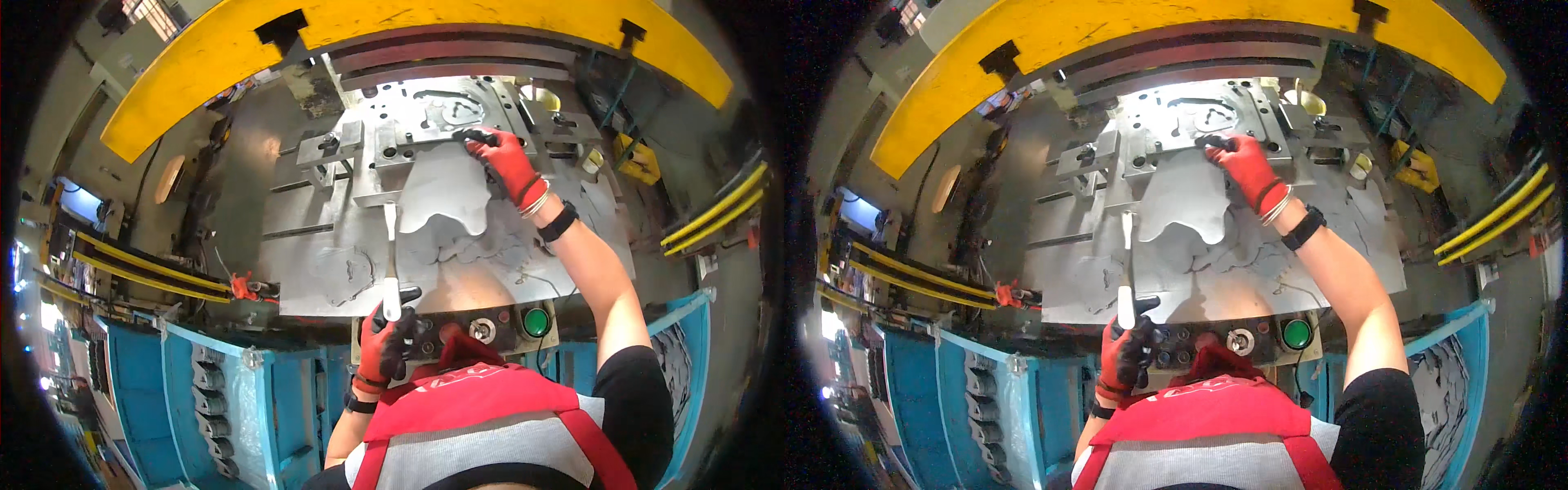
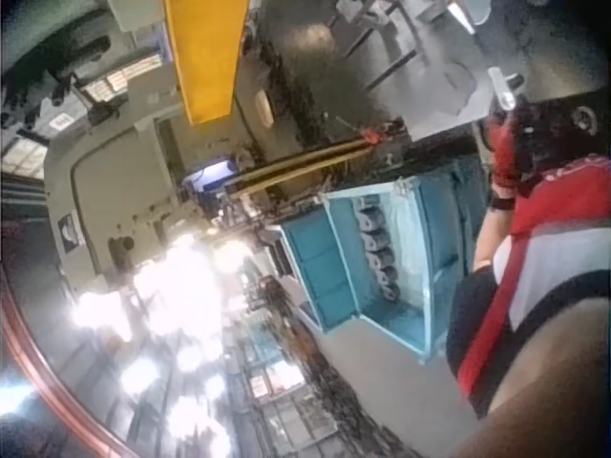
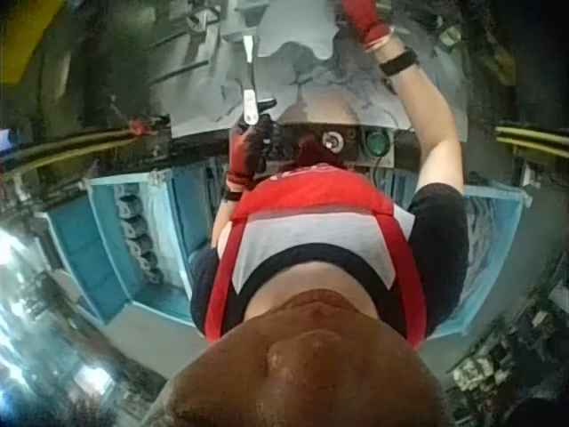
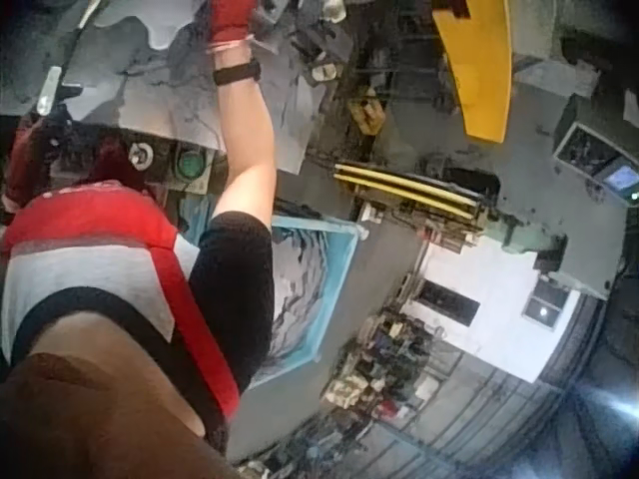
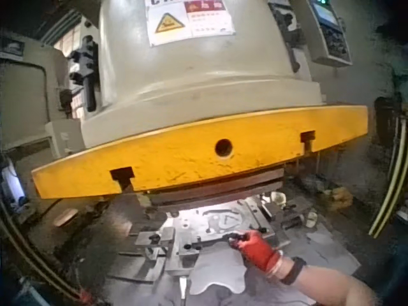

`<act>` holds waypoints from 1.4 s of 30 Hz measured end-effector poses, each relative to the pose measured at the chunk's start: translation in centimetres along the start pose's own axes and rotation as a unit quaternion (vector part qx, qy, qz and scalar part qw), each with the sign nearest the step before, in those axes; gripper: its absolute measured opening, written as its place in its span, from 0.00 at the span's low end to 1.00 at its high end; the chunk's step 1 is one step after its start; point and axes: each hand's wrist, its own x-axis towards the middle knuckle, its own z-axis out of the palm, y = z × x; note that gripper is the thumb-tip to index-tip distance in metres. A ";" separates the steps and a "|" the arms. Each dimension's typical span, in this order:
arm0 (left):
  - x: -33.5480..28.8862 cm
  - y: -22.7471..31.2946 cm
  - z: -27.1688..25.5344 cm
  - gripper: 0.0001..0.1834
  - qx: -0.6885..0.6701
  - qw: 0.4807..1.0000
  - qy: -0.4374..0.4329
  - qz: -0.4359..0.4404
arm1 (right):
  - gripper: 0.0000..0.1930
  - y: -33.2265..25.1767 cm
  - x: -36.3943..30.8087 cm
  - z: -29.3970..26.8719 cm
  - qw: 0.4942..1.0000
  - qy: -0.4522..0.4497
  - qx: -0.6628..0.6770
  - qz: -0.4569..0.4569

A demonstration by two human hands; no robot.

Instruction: Operating a hydraulic press machine to stamp metal parts, then using pliers to remove and organize the stamped pieces.

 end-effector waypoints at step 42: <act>0.7 0.7 -4.6 0.28 -0.273 0.956 -0.105 0.031 | 0.14 -4.2 -1.6 4.2 0.995 -0.038 -0.083 -0.038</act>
